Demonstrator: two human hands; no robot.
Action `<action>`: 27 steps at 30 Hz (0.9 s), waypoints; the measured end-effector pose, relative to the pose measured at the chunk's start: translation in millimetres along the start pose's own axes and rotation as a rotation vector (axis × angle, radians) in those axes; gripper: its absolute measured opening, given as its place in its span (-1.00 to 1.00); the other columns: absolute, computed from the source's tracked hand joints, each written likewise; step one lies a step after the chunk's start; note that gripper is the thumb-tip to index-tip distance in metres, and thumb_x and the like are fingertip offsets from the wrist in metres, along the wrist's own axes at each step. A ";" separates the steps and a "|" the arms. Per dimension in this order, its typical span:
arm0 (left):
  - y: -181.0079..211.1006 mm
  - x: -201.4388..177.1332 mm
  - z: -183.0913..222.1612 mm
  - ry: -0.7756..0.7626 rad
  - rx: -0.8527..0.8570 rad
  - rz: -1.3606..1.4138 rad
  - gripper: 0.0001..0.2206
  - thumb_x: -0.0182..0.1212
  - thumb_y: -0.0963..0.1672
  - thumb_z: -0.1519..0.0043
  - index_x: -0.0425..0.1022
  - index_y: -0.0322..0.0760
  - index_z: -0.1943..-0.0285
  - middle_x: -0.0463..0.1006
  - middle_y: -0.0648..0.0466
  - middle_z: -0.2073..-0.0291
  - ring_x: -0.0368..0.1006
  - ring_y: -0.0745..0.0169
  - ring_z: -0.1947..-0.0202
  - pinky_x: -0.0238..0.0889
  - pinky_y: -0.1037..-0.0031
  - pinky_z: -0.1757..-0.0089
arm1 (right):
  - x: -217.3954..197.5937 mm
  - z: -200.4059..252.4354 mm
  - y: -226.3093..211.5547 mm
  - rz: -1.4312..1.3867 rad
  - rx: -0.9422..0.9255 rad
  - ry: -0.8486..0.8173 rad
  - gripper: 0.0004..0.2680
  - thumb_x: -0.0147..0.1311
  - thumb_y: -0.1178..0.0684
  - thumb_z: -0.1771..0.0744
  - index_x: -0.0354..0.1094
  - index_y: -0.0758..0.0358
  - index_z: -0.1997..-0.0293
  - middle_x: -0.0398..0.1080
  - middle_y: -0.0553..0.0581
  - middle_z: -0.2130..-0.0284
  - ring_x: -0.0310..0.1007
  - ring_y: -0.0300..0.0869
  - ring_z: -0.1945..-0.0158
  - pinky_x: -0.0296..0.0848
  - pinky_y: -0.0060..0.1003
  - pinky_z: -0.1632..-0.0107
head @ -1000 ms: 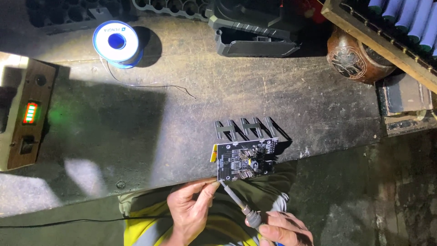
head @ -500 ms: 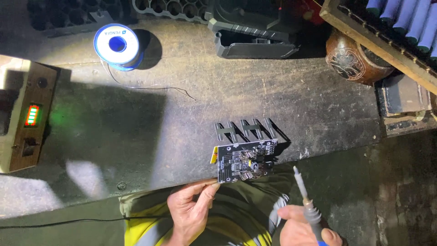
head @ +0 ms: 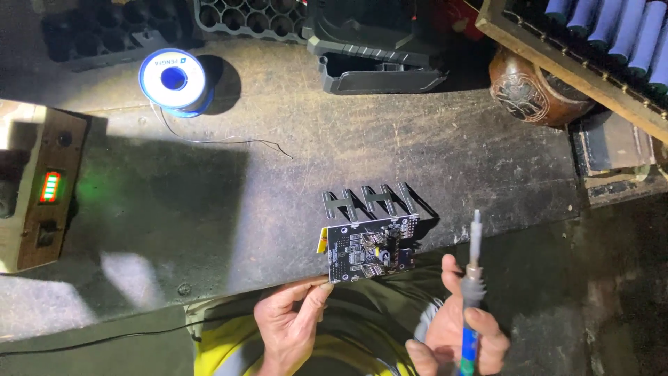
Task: Soldering components and pins onto a battery management system circuit board at a repair bench.
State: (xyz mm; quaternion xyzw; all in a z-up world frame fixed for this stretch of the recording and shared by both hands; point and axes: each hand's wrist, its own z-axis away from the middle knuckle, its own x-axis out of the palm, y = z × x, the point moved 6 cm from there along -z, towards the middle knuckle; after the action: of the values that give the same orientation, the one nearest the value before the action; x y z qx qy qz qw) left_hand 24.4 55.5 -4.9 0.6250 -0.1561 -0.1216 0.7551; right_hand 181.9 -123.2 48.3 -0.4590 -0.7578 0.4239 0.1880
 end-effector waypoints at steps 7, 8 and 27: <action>-2.7 0.2 0.4 0.005 -0.011 0.005 -0.88 0.41 -0.19 -0.12 0.74 -0.39 0.23 0.49 0.13 0.74 0.26 0.47 0.75 0.20 0.61 0.66 | 15.1 -1.0 4.0 0.076 -0.026 0.007 -0.51 0.28 0.00 -0.24 0.15 0.15 -0.28 0.31 0.54 -0.18 0.37 0.45 -0.33 0.31 0.43 -0.53; -2.3 0.2 0.4 0.008 -0.015 0.014 -0.86 0.42 -0.18 -0.12 0.74 -0.40 0.23 0.51 0.11 0.74 0.29 0.46 0.75 0.22 0.61 0.67 | 17.4 -3.7 3.1 0.075 -0.018 -0.003 -0.51 0.27 0.00 -0.25 0.14 0.14 -0.29 0.31 0.58 -0.18 0.36 0.42 -0.35 0.29 0.42 -0.53; -11.5 -2.5 2.3 0.035 -0.082 0.004 -0.85 0.46 -0.20 -0.07 0.77 -0.40 0.22 0.56 0.08 0.73 0.32 0.41 0.74 0.27 0.57 0.66 | 15.4 13.8 18.2 0.013 -0.087 -0.004 -0.43 0.35 0.18 -0.20 0.13 0.30 -0.33 0.20 0.00 -0.28 0.41 0.62 -0.19 0.44 0.51 -0.41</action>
State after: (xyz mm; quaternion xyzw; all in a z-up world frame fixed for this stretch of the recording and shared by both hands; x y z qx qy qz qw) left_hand 21.3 52.2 -16.0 0.5951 -0.1388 -0.1156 0.7831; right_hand 174.5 -112.5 24.0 -0.4710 -0.7729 0.3925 0.1633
